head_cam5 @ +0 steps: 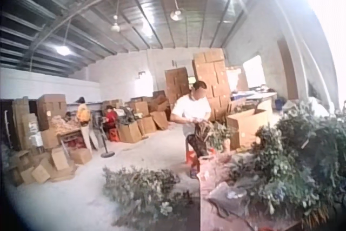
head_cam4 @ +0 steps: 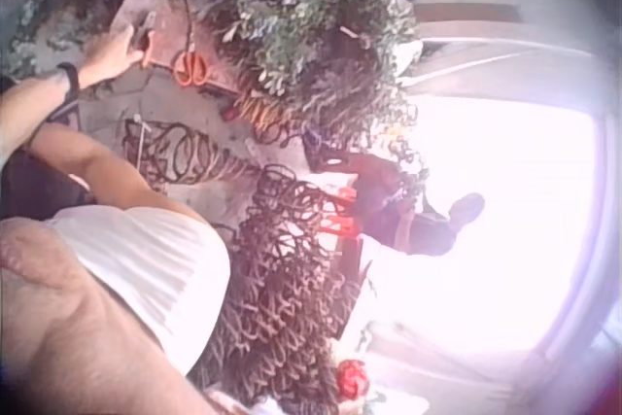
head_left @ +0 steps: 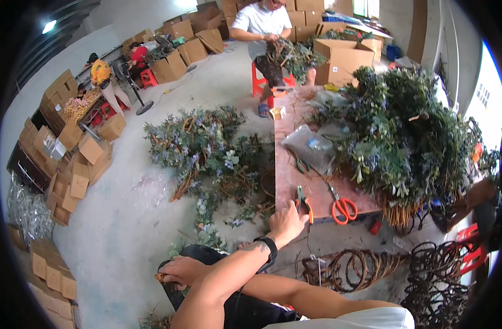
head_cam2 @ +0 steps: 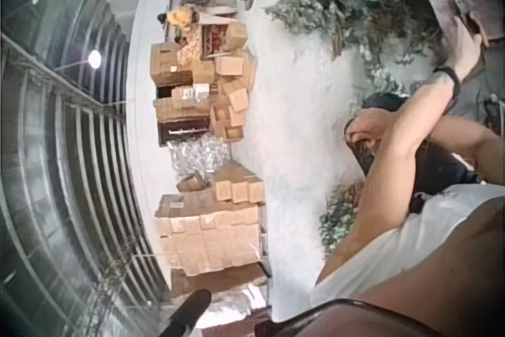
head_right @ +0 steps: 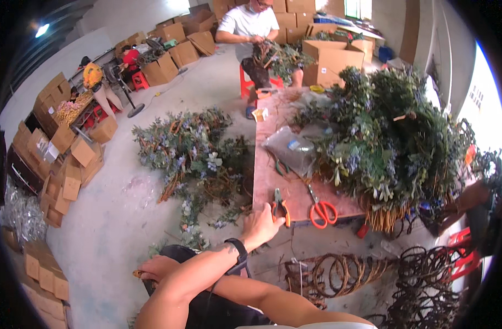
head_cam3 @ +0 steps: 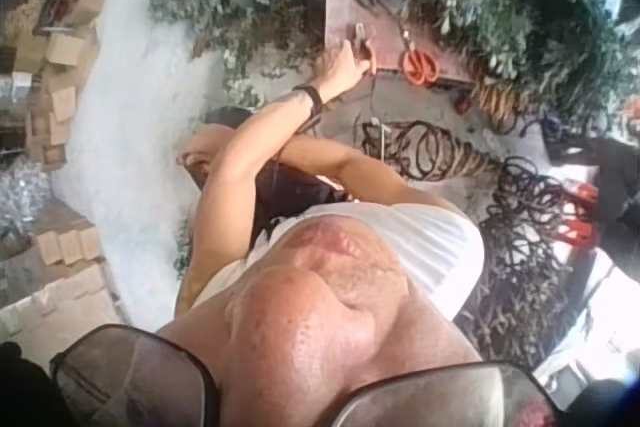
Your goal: Assemble decorative floral wreaths using artificial foliage, pinecones, and wire.
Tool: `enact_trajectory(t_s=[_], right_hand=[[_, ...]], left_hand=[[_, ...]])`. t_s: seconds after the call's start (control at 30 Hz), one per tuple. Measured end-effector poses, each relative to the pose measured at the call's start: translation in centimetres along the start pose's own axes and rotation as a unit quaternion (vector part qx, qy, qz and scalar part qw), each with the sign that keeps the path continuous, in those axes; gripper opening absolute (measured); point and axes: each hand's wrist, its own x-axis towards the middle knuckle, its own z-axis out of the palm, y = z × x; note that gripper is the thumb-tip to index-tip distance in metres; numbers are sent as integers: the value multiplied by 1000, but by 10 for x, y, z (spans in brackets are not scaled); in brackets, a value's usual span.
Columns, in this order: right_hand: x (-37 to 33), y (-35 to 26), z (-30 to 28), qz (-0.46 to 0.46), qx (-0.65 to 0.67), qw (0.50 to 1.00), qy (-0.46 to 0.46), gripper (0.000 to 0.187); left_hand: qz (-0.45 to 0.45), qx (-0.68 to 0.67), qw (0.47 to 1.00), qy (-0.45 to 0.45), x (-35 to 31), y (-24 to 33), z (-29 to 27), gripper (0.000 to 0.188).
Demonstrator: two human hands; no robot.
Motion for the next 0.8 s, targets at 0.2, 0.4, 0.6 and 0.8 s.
enact_trajectory(t_s=[0.2, 0.4, 0.6, 0.8], right_hand=[[4, 2, -12, 45, 18, 999, -19, 40], [0, 1, -17, 24, 17, 998, 49, 31], [-2, -8, -2, 48, 43, 998, 21, 34], [-3, -17, -16, 56, -71, 996, -6, 34]], left_hand=[[31, 57, 997, 38, 30, -9, 1, 47], [-46, -68, 995, 59, 35, -16, 5, 39], [-53, -159, 984, -60, -3, -33, -28, 40], [-18, -482, 876, -17, -146, -36, -139, 29]])
